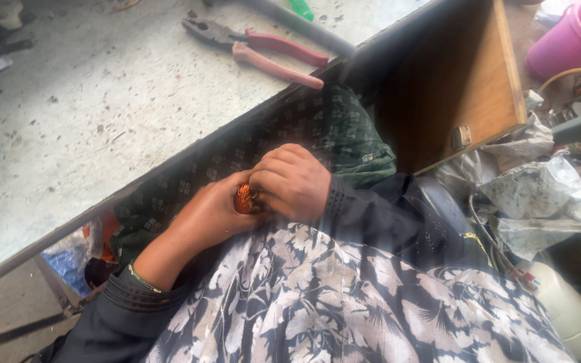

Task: The person uses pliers to cut and strip the ends of a copper wire coil. They then use a screwdriver to adjust the internal components of the coil assembly.

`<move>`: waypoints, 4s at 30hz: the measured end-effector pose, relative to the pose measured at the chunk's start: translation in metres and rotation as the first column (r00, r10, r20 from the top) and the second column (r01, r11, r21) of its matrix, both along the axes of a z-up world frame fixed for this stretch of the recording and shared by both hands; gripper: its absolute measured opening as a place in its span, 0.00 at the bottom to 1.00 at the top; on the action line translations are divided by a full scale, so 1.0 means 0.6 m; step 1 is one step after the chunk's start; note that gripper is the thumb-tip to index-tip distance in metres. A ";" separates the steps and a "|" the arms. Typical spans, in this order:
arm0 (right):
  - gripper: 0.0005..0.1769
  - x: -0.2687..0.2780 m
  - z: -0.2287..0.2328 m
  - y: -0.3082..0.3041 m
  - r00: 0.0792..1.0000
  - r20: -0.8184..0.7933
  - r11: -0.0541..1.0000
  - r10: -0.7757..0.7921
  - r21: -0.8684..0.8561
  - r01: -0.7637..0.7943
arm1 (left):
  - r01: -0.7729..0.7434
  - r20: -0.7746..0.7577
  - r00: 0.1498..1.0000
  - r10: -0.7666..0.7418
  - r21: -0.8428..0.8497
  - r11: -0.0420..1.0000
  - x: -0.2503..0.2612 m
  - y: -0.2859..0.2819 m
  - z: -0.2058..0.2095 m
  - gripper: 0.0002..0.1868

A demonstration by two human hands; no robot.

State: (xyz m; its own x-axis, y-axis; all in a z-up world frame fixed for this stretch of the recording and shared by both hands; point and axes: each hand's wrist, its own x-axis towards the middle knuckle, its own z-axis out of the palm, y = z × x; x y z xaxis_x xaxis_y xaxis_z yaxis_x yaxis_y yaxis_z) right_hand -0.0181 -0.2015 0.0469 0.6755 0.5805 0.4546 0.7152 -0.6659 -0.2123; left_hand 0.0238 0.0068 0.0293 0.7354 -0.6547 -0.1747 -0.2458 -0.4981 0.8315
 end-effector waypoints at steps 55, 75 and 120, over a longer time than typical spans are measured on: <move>0.14 0.046 -0.078 -0.063 0.842 -0.530 0.897 0.104 0.416 0.152 | -0.245 -0.329 0.930 0.162 -0.228 0.942 0.023 0.017 -0.051 0.37; 0.14 0.025 -0.020 -0.025 0.937 -0.285 0.968 0.202 0.205 -0.146 | -0.039 -0.121 0.993 -0.002 -0.334 0.942 -0.006 -0.021 -0.061 0.50; 0.09 0.020 -0.084 -0.039 0.610 -0.730 0.678 0.307 0.618 0.398 | 0.130 0.303 0.953 0.031 -0.497 0.858 -0.032 -0.004 -0.048 0.61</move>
State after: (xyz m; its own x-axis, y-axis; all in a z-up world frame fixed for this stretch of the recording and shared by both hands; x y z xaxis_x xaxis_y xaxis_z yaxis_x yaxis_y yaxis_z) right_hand -0.0060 -0.2251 -0.0035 0.9547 0.2974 -0.0022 0.0256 -0.0897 -0.9956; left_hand 0.0045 0.0043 0.0005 0.6632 -0.6289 0.4058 -0.5279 -0.0087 0.8493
